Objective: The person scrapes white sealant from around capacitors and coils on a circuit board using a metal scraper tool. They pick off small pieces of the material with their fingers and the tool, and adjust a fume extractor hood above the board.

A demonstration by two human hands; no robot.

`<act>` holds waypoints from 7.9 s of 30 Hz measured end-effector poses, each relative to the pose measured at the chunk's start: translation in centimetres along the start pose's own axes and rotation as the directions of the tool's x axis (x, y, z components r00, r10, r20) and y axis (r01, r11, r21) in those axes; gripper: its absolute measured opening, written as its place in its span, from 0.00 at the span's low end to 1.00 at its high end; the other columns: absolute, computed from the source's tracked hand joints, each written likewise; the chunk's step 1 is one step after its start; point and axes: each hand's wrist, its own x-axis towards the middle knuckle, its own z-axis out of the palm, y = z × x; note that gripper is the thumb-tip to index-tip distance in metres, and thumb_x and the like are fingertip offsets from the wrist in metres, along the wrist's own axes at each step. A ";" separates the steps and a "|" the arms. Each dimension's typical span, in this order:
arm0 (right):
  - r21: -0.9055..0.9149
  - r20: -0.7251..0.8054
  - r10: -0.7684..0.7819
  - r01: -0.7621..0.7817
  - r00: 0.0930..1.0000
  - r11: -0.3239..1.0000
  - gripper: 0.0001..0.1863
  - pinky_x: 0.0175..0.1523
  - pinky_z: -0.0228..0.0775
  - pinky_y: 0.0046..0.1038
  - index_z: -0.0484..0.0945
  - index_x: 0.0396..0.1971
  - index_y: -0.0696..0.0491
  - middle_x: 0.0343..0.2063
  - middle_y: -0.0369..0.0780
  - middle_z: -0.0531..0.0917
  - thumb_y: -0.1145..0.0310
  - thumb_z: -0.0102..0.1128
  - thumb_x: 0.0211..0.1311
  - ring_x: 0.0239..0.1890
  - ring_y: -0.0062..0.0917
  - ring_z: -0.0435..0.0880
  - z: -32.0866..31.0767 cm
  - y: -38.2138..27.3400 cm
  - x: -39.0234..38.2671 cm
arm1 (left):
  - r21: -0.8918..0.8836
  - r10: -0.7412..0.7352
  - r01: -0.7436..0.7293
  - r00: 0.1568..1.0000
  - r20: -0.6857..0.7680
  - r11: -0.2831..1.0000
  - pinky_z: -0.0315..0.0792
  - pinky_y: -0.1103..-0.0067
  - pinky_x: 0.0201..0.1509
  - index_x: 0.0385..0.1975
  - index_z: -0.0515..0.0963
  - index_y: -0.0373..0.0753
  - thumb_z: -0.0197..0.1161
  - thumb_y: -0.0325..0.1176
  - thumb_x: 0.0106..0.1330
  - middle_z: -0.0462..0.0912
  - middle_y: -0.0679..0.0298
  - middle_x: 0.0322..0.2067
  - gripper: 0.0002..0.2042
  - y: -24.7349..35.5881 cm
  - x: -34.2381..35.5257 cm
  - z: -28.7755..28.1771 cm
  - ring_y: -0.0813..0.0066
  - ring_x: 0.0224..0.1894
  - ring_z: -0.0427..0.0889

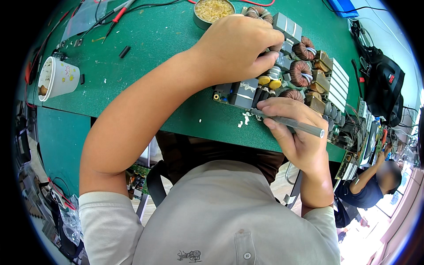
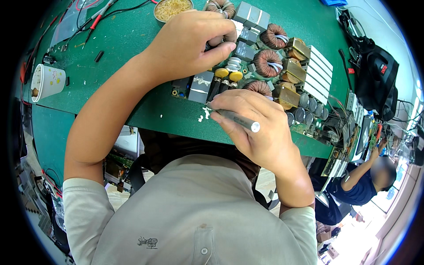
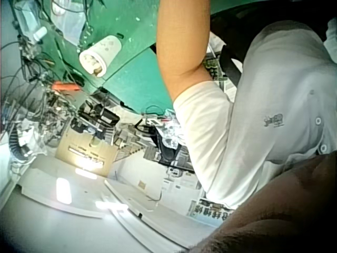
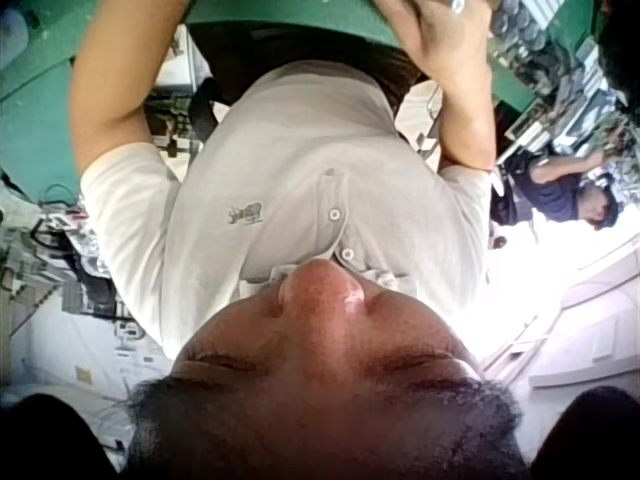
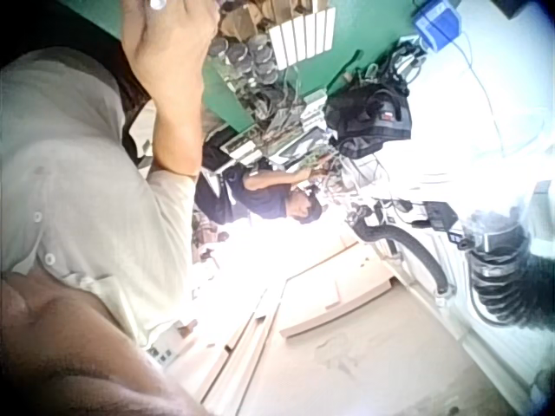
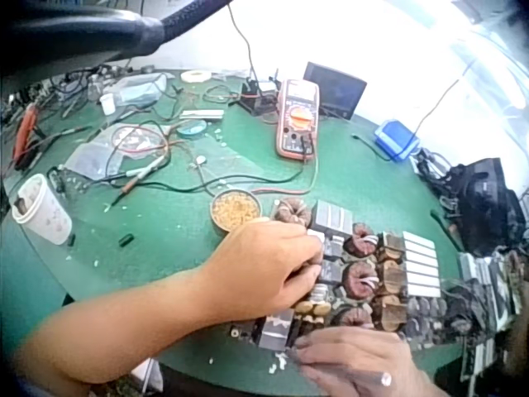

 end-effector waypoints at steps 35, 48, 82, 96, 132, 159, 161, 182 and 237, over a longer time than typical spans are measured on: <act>0.247 -0.134 0.096 -0.060 0.986 0.967 0.11 0.46 0.81 0.32 0.81 0.42 0.59 0.38 0.45 0.89 0.76 0.72 0.61 0.39 0.36 0.90 1.2 1.2 -2.0 | -0.036 -0.009 0.011 0.999 0.043 0.999 0.67 0.68 0.31 0.32 0.79 0.41 0.68 0.33 0.61 0.73 0.65 0.20 0.05 0.1 0.2 -0.2 0.65 0.25 0.75; 0.603 -0.317 0.188 0.044 0.930 0.797 0.08 0.46 0.79 0.22 0.78 0.48 0.63 0.45 0.46 0.84 0.78 0.60 0.73 0.41 0.23 0.85 -2.0 2.1 -2.7 | -0.467 0.256 -0.130 0.942 0.217 0.875 0.72 0.69 0.44 0.40 0.86 0.37 0.69 0.34 0.67 0.84 0.63 0.37 0.08 4.1 1.6 -2.4 0.62 0.38 0.78; 0.051 -0.115 -0.035 0.041 0.993 0.998 0.09 0.36 0.76 0.34 0.77 0.42 0.59 0.38 0.43 0.85 0.77 0.67 0.65 0.30 0.37 0.84 0.9 1.1 -1.4 | -0.238 -0.009 0.006 1.000 -0.012 0.971 0.72 0.74 0.35 0.44 0.85 0.34 0.62 0.39 0.74 0.81 0.60 0.29 0.13 1.2 0.8 -1.1 0.67 0.30 0.78; 0.003 -0.069 -0.069 0.070 0.995 0.998 0.11 0.39 0.79 0.35 0.78 0.41 0.59 0.37 0.42 0.85 0.80 0.69 0.60 0.33 0.38 0.86 1.1 0.3 -0.5 | -0.194 0.023 -0.025 1.000 -0.012 0.981 0.73 0.69 0.41 0.40 0.83 0.33 0.63 0.40 0.74 0.81 0.55 0.30 0.13 0.7 0.6 -0.8 0.56 0.34 0.80; 0.096 -0.071 0.009 -0.002 0.997 0.995 0.09 0.44 0.80 0.36 0.79 0.42 0.62 0.38 0.47 0.85 0.80 0.64 0.63 0.37 0.42 0.86 1.3 0.5 -1.7 | -0.162 0.015 -0.006 0.999 0.052 0.987 0.71 0.66 0.40 0.34 0.81 0.36 0.61 0.41 0.76 0.77 0.56 0.27 0.14 0.6 0.4 -0.7 0.55 0.34 0.78; -0.020 0.086 -0.022 0.023 0.996 1.000 0.10 0.47 0.78 0.38 0.79 0.41 0.60 0.39 0.44 0.84 0.80 0.67 0.59 0.39 0.42 0.85 0.7 -0.4 -0.1 | -0.139 -0.001 0.007 0.999 0.044 0.990 0.72 0.64 0.41 0.33 0.81 0.34 0.60 0.43 0.76 0.79 0.55 0.26 0.16 0.7 0.3 -0.4 0.55 0.34 0.80; 0.013 0.090 0.025 -0.027 0.996 1.000 0.08 0.47 0.78 0.38 0.79 0.41 0.60 0.40 0.44 0.84 0.80 0.65 0.62 0.38 0.42 0.85 0.6 -0.2 -0.3 | -0.133 -0.002 0.008 0.999 0.046 0.991 0.72 0.63 0.41 0.34 0.82 0.34 0.60 0.43 0.76 0.80 0.55 0.27 0.16 0.7 0.3 -0.4 0.54 0.35 0.80; 0.125 0.070 0.038 -0.046 0.997 0.991 0.05 0.42 0.77 0.37 0.79 0.41 0.61 0.38 0.47 0.84 0.80 0.60 0.67 0.34 0.40 0.84 -0.1 1.0 -0.7 | -0.117 -0.026 0.036 0.996 0.089 0.992 0.72 0.64 0.41 0.35 0.83 0.34 0.59 0.44 0.76 0.79 0.56 0.27 0.17 1.0 0.3 -0.8 0.56 0.35 0.80; 0.124 0.032 -0.055 0.050 0.998 0.991 0.12 0.50 0.79 0.41 0.78 0.44 0.61 0.38 0.48 0.83 0.84 0.64 0.60 0.41 0.45 0.85 0.6 1.2 -1.5 | -0.146 0.008 -0.003 0.999 0.032 0.989 0.70 0.64 0.39 0.31 0.80 0.35 0.60 0.43 0.76 0.76 0.56 0.24 0.17 0.8 0.3 -0.3 0.56 0.32 0.78</act>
